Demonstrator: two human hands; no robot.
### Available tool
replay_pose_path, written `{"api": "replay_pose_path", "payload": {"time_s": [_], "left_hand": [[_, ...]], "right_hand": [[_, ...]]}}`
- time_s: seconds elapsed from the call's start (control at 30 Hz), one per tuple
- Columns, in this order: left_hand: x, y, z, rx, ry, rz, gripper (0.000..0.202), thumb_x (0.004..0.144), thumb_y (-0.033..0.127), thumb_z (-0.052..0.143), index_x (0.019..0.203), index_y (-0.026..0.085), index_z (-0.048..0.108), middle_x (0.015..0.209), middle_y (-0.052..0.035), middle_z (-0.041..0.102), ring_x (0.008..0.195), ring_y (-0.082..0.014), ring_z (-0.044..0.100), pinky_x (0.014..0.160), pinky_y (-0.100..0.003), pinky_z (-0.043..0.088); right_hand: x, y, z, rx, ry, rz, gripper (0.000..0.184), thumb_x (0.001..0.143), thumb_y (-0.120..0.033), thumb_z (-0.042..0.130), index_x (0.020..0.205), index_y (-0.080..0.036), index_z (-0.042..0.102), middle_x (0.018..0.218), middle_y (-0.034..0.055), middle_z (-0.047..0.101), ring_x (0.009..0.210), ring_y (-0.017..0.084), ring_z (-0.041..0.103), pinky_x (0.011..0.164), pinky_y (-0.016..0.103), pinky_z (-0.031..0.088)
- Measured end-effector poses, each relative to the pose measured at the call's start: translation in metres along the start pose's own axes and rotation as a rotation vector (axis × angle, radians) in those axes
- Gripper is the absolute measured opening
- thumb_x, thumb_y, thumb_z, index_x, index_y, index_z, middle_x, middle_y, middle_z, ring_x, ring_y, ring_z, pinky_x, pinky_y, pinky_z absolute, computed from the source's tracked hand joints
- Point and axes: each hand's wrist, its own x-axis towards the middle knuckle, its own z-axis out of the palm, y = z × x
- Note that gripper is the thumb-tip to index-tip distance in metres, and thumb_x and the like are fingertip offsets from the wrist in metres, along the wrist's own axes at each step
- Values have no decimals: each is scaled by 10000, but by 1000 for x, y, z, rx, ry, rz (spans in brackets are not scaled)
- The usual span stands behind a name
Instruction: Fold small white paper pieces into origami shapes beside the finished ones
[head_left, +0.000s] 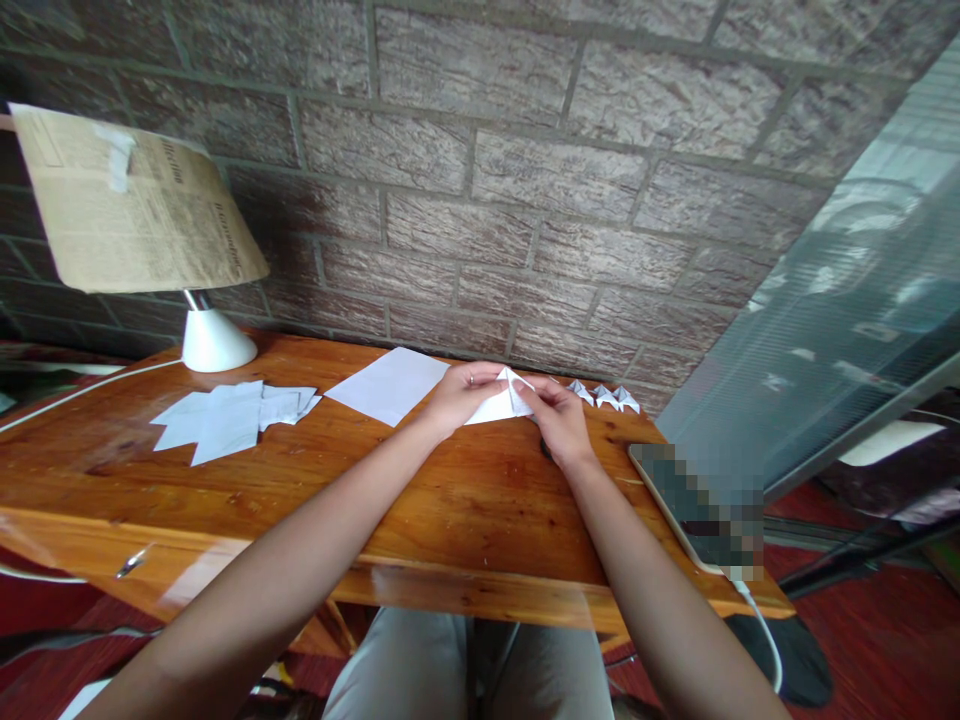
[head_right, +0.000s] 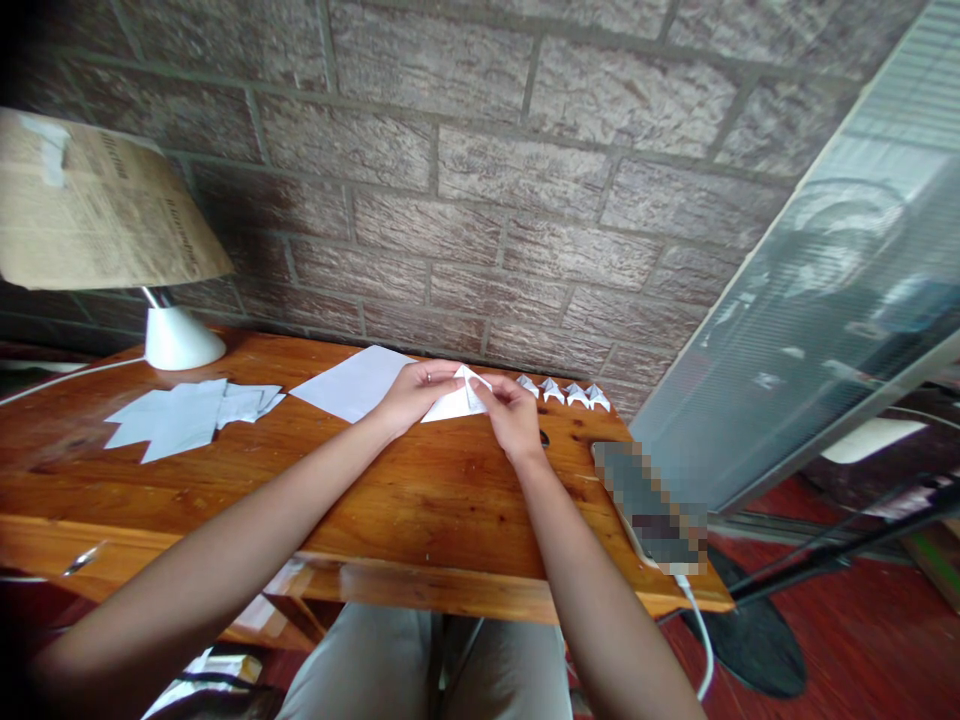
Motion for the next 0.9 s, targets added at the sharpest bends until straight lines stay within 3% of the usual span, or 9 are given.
{"api": "replay_pose_path", "payload": {"time_s": [0.23, 0.43, 0.6, 0.77, 0.9], "left_hand": [[-2, 0, 2, 6, -41, -13, 375, 628, 367, 795, 924, 146, 730, 918, -75, 747, 835, -226, 673, 797, -339, 488], [-3, 2, 5, -20, 22, -9, 300, 649, 333, 777, 883, 153, 727, 846, -49, 741, 760, -191, 655, 728, -296, 470], [-3, 1, 4, -28, 6, -2, 283, 655, 363, 783, 825, 148, 711, 787, -35, 724, 700, -158, 629, 681, -267, 452], [0, -1, 1, -68, -7, -23, 283, 664, 378, 777, 821, 158, 693, 731, -5, 690, 650, -128, 594, 634, -243, 428], [1, -1, -5, 37, -40, -34, 279, 667, 386, 772, 812, 162, 690, 724, -8, 684, 679, -143, 612, 648, -252, 442]], "right_hand": [[2, 6, -2, -8, 31, 10, 377, 621, -465, 800, 842, -168, 732, 803, 46, 741, 677, 168, 634, 650, 293, 488], [3, 6, -2, -28, 71, -47, 343, 617, -433, 811, 825, -172, 736, 784, 41, 733, 678, 169, 633, 669, 300, 499], [0, 2, 1, -38, 38, -73, 297, 633, -421, 804, 798, -181, 746, 810, 46, 741, 728, 186, 648, 729, 325, 512], [1, -1, 1, 70, -1, -2, 252, 658, -389, 792, 828, -206, 758, 827, 29, 747, 749, 186, 651, 767, 337, 508], [1, -2, -4, 10, -47, 1, 255, 679, -413, 772, 821, -202, 763, 818, 29, 743, 739, 182, 639, 762, 329, 493]]}}
